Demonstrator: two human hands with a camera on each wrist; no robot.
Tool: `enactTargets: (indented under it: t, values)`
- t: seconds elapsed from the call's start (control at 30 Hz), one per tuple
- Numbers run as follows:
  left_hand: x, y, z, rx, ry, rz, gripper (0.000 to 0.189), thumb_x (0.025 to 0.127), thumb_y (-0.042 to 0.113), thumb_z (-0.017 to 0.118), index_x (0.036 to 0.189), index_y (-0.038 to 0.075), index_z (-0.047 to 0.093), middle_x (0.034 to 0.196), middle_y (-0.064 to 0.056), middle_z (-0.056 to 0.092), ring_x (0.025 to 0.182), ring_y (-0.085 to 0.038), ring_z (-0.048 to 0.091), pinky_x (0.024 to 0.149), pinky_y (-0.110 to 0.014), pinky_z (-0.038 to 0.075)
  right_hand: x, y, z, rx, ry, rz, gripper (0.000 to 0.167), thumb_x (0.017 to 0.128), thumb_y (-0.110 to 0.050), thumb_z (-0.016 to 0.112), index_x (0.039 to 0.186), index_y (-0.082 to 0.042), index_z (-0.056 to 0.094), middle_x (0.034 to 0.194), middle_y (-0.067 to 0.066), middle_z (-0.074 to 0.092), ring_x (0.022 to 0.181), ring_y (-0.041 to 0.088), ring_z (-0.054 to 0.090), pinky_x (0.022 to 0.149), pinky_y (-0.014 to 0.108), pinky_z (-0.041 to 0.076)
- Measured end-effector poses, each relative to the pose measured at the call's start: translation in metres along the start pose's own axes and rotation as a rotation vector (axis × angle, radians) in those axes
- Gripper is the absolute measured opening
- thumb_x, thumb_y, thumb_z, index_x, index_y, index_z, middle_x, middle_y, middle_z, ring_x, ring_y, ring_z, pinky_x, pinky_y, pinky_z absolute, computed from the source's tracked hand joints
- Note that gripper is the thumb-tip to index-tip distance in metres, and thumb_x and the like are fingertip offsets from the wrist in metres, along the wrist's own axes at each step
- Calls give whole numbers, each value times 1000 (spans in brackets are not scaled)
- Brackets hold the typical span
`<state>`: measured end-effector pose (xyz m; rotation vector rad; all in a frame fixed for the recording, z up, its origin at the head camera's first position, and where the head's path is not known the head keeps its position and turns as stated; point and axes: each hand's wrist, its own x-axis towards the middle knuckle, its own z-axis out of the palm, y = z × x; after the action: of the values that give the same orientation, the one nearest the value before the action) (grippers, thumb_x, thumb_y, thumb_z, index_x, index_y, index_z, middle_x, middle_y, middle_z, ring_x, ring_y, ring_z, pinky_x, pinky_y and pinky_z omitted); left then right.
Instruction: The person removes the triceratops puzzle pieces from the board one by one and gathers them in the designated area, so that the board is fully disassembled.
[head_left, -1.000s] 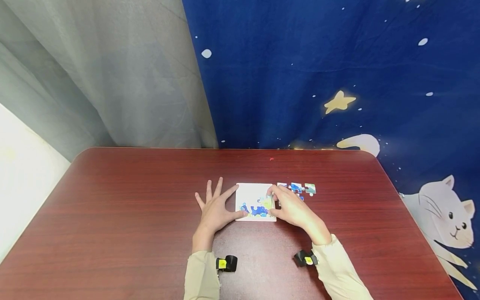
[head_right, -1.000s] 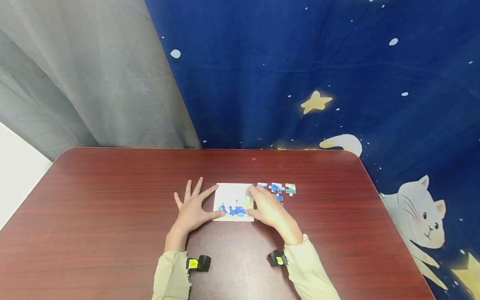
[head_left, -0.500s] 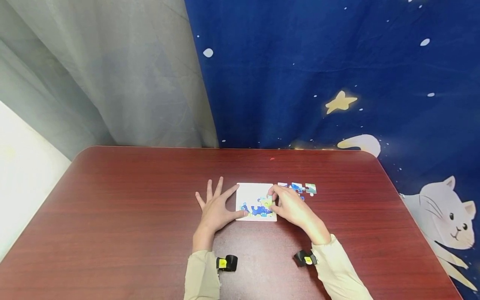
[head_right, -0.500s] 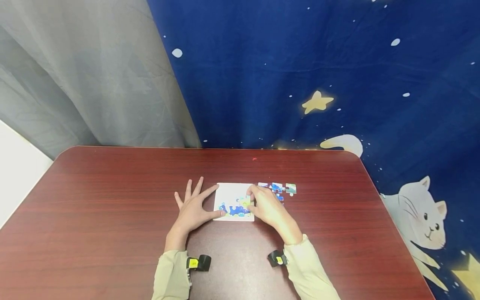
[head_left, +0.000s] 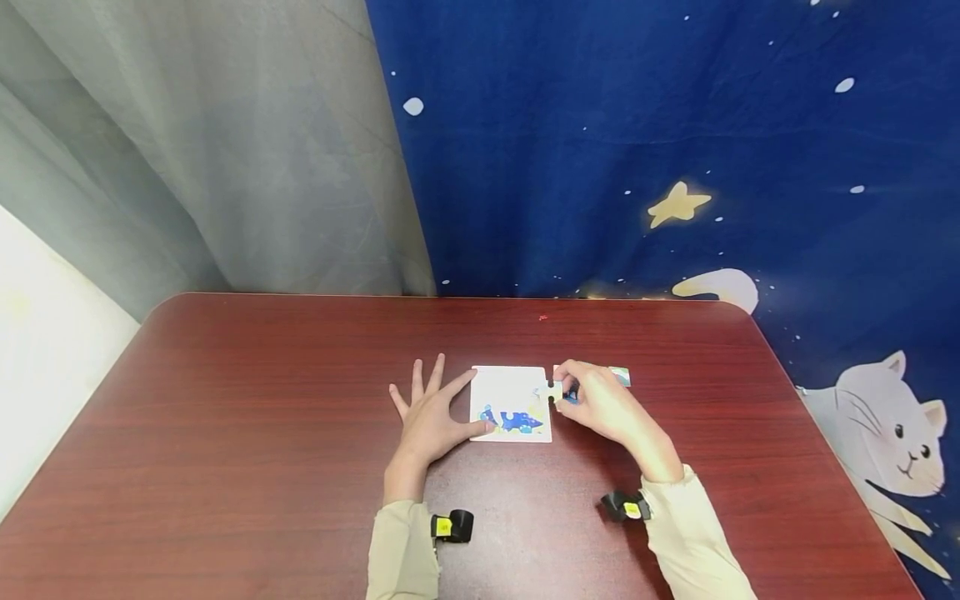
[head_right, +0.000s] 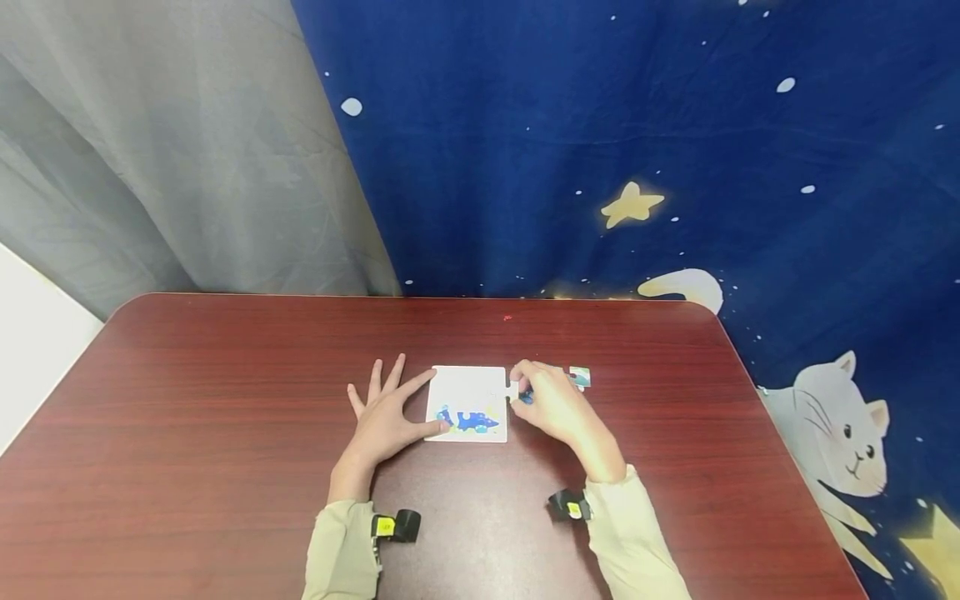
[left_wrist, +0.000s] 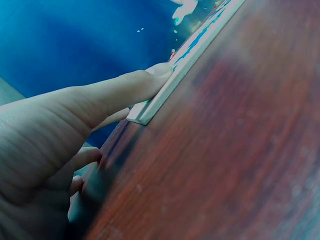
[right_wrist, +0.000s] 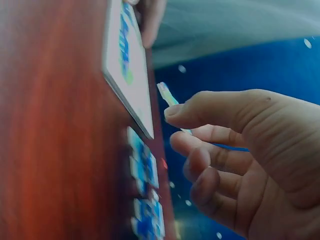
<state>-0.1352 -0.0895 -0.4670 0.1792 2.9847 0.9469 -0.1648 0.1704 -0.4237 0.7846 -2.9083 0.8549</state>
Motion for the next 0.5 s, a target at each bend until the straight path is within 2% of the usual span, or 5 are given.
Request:
enactTargets:
  t: [0.3,0.5]
  values:
    - [0,-1,1,-1,-4,0,85,63,59,76,138,35,45,154,-10,13,139,-36,-6,95,-67,-15,-12,23,-29,18,-33,80,27,72,-7,72,97,-6,62,75,-3,58,56,7,48,59,27,42]
    - [0,-1,0,-5,0,3,85,63,58,77,138,34,46,154,-10,13,139,-36,-6,95,-67,-15,-20,33,-41,14,-25,130,26,72,-6,72,96,-6,62,73,-4,57,58,10,49,60,28,41]
